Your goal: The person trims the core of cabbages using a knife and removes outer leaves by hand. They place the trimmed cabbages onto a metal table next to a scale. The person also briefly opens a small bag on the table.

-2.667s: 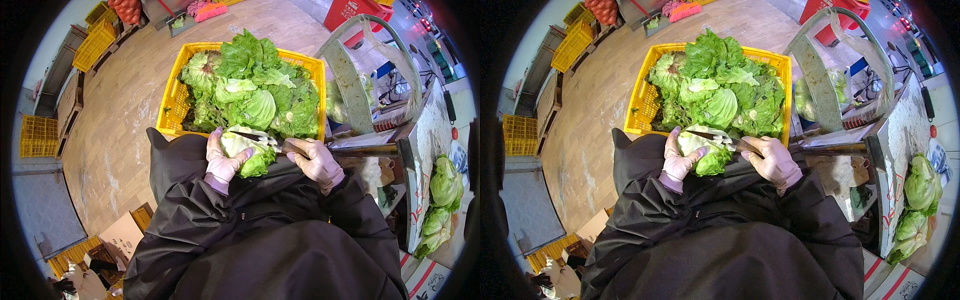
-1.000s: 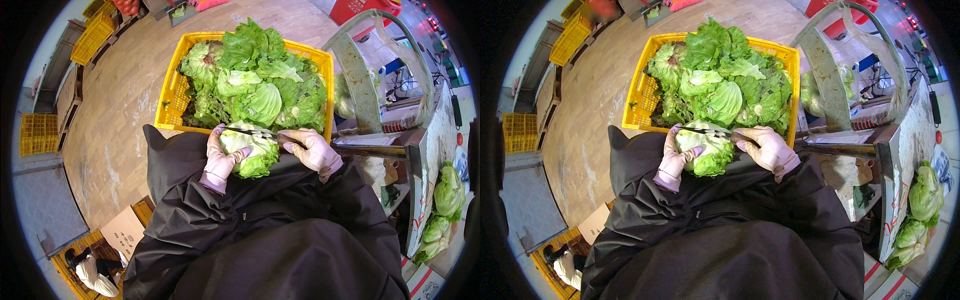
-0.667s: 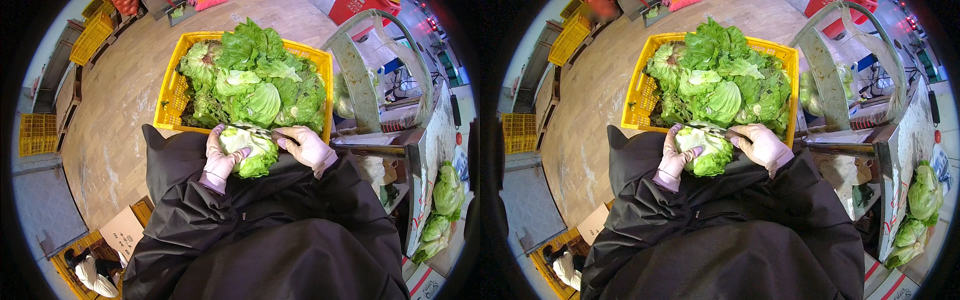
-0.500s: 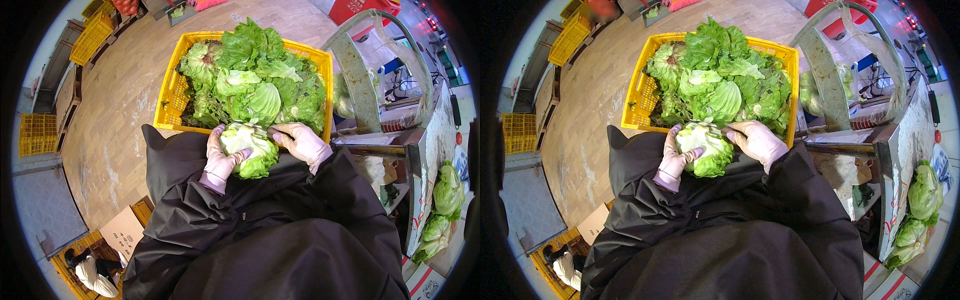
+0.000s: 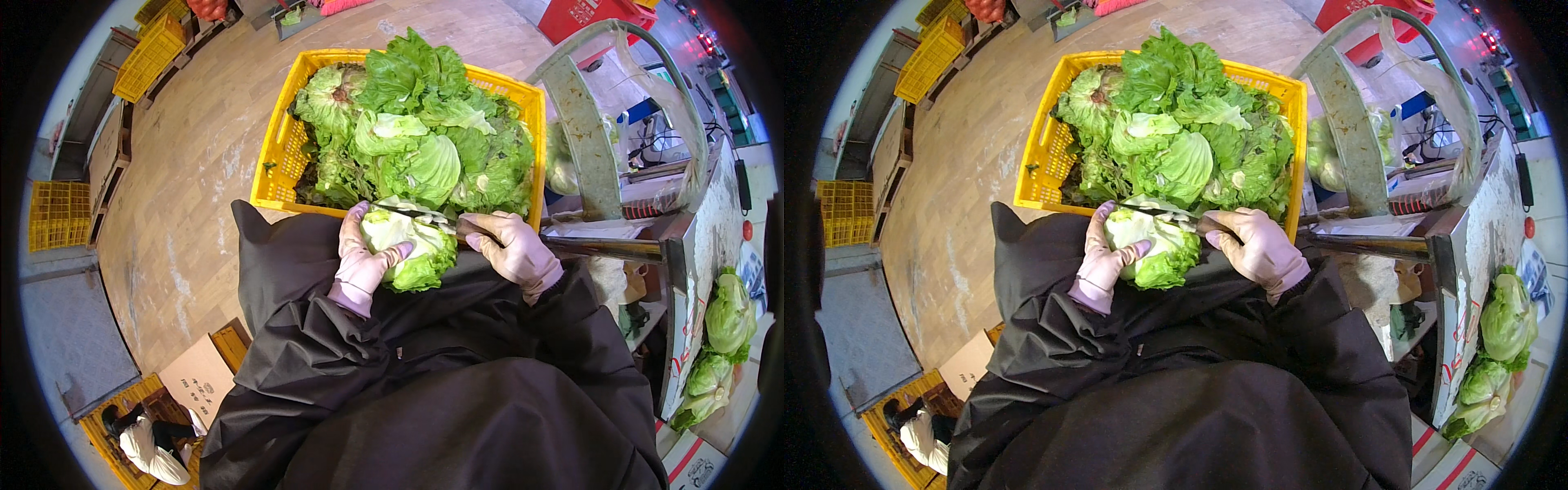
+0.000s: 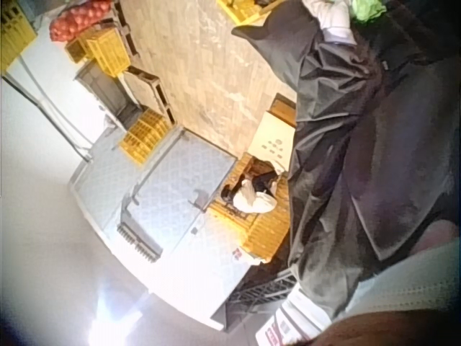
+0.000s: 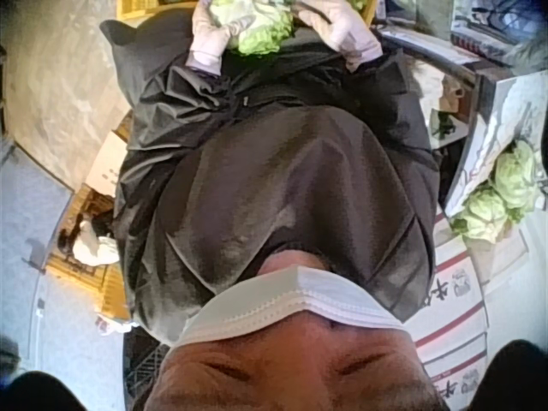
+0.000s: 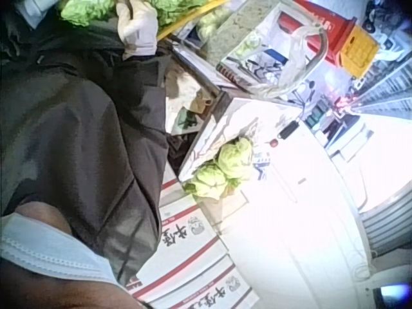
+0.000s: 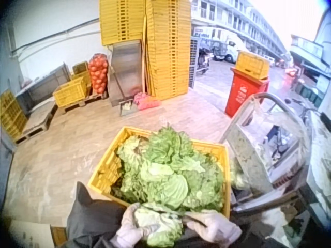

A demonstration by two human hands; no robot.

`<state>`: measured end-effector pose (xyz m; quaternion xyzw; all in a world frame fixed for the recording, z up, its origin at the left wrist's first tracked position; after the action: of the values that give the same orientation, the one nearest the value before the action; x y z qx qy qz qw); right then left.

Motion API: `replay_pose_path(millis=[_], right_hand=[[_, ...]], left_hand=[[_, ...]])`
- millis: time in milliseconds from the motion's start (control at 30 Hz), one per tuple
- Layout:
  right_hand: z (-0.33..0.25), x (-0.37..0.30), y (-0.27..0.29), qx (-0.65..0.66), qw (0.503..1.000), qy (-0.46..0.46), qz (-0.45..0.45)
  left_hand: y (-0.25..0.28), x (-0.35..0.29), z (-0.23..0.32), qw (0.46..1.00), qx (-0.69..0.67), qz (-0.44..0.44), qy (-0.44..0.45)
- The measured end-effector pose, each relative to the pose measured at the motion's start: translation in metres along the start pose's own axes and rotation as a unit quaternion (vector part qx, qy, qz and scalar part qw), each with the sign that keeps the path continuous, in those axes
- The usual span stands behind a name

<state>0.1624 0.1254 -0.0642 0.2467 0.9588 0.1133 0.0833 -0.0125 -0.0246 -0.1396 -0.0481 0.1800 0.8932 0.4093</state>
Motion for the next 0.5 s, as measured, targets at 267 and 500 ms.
replay_pose_path(millis=[267, 500], right_hand=[[-0.017, -0.001, 0.003, -0.048, 0.999, 0.009, -0.022], [-0.015, 0.007, 0.003, -0.040, 0.996, -0.010, -0.075]], left_hand=[[-0.001, 0.000, -0.003, 1.000, -0.031, -0.002, 0.004], [0.000, 0.001, -0.011, 1.000, 0.003, 0.014, -0.009]])
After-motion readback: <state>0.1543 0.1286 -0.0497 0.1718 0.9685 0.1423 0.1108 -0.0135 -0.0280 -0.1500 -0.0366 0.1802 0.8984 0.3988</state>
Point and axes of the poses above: each hand's wrist, its own x-axis towards the middle knuckle, its own y-axis out of the back of the hand, z = x × y, the point moved 8 cm from there along x, towards the middle knuckle, and after that the axes turned 13 degrees about x, right-handed, at the moved point
